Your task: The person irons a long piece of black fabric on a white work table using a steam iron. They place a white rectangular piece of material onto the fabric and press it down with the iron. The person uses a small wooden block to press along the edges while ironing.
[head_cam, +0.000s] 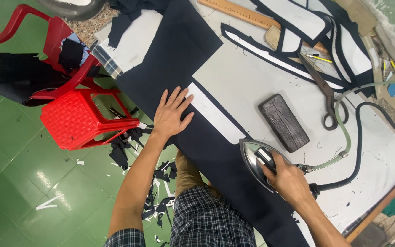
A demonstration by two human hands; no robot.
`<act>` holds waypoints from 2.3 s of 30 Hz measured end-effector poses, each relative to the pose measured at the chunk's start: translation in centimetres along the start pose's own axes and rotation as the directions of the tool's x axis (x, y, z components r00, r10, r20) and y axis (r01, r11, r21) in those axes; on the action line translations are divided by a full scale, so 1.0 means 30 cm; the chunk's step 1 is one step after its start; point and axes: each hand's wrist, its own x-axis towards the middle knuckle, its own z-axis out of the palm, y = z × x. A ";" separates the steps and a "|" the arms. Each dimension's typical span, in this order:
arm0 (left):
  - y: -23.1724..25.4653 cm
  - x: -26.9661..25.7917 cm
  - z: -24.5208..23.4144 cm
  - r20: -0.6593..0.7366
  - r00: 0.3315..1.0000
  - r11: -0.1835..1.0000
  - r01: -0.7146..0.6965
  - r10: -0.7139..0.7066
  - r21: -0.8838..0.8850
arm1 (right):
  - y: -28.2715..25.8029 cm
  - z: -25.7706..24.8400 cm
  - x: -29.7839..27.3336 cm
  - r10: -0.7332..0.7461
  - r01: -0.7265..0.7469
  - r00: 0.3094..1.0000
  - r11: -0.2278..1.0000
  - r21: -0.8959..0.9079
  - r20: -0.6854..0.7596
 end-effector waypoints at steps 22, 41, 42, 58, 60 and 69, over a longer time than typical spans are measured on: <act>-0.034 -0.029 0.084 -0.008 0.996 0.992 0.092 -0.092 -0.084 | -0.481 -0.140 0.422 -0.165 0.166 0.986 0.985 -0.049 0.037; 0.052 -0.141 0.154 -0.417 0.908 0.979 -0.117 0.038 -0.164 | -0.629 -0.178 0.619 -0.346 0.358 0.931 0.927 0.115 -0.112; 0.105 -0.169 0.171 -0.515 0.842 0.974 -0.220 0.160 -0.058 | -0.628 -0.189 0.615 -0.368 0.394 0.918 0.891 0.225 -0.149; 0.872 0.339 0.368 0.246 0.828 0.860 -0.457 0.505 -0.226 | -0.632 -0.202 0.599 -0.360 0.358 0.933 0.931 0.079 0.017; 0.900 0.309 0.382 0.290 0.836 0.885 -0.430 0.465 -0.180 | -0.640 -0.211 0.594 -0.342 0.339 0.939 0.937 0.082 0.030; 0.942 0.159 0.479 -0.038 0.963 0.936 -0.269 0.267 -0.229 | -0.671 -0.241 0.563 -0.299 0.294 0.953 0.952 0.083 0.048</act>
